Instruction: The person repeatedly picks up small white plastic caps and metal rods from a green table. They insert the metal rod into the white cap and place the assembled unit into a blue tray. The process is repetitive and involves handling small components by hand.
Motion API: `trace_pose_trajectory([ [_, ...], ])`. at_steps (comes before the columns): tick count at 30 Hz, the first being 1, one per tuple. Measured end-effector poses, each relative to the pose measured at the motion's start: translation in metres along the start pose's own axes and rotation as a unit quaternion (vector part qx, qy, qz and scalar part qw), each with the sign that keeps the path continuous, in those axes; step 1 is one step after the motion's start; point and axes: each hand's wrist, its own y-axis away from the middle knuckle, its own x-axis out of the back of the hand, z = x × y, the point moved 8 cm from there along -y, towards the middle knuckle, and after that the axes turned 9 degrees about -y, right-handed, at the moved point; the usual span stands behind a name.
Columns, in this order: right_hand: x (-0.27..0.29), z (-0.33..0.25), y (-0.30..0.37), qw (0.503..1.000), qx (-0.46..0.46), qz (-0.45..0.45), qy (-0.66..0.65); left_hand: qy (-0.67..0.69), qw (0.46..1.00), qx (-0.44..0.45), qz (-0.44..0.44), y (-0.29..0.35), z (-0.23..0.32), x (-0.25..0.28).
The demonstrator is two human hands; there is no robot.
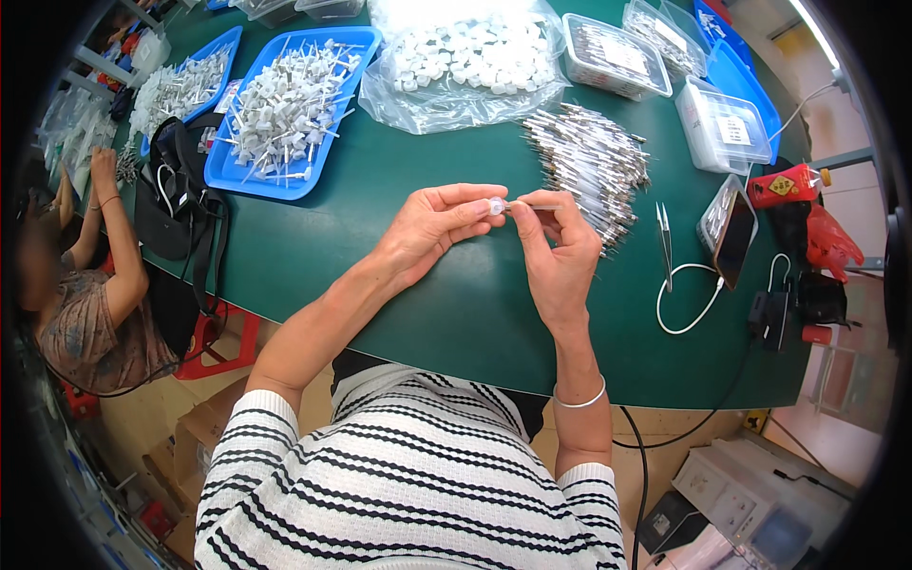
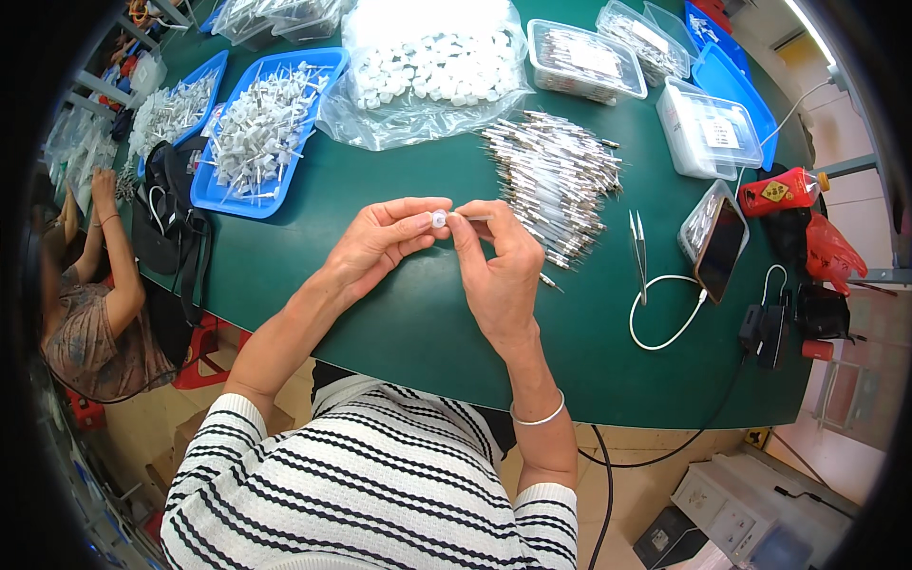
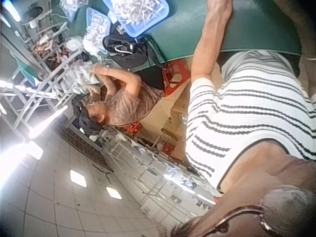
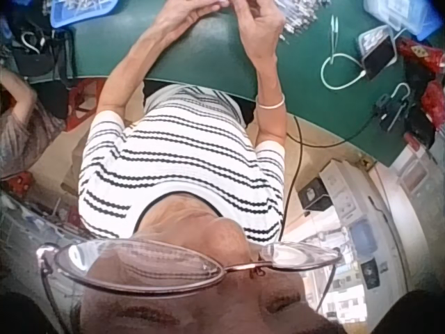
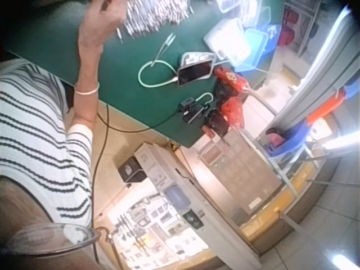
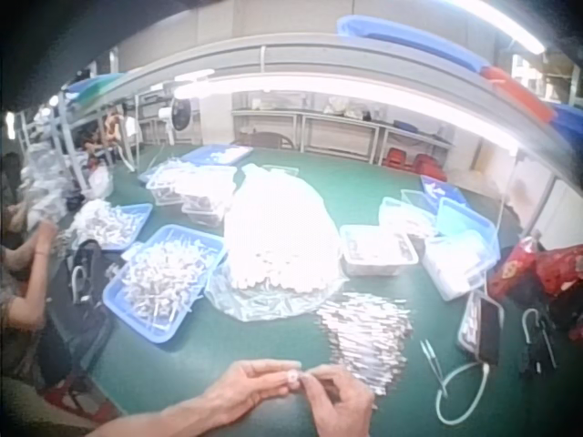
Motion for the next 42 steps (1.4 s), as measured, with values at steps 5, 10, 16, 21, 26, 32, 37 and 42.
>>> trace_pose_trajectory([
  [5,-0.0005,0.0011,-0.0004,1.000,0.001,0.001,-0.008,0.007,1.000,0.002,-0.005,0.0001,-0.0007,-0.0008],
  [10,-0.0005,-0.0003,-0.0005,1.000,0.007,0.004,-0.001,0.006,1.000,0.006,-0.005,0.0000,-0.0018,-0.0014],
  [16,-0.0017,-0.0040,-0.0007,1.000,0.019,-0.004,0.005,0.003,1.000,0.007,-0.005,0.0002,-0.0019,-0.0020],
  [21,-0.0015,-0.0027,-0.0002,1.000,0.020,-0.006,0.005,0.006,1.000,0.004,-0.009,-0.0004,-0.0024,-0.0013],
  [26,-0.0012,-0.0003,-0.0002,1.000,0.007,-0.013,0.007,0.005,1.000,0.003,-0.006,-0.0005,-0.0020,-0.0013],
  [32,-0.0014,-0.0022,-0.0007,1.000,0.012,-0.014,0.013,0.009,1.000,0.003,-0.003,-0.0002,-0.0017,-0.0012],
  [37,-0.0026,-0.0029,-0.0005,1.000,0.022,-0.006,0.013,0.001,1.000,0.005,0.002,-0.0005,-0.0030,-0.0009],
  [42,-0.0018,0.0004,-0.0002,1.000,0.004,-0.004,0.012,-0.003,1.000,0.005,0.004,-0.0010,-0.0039,-0.0006],
])
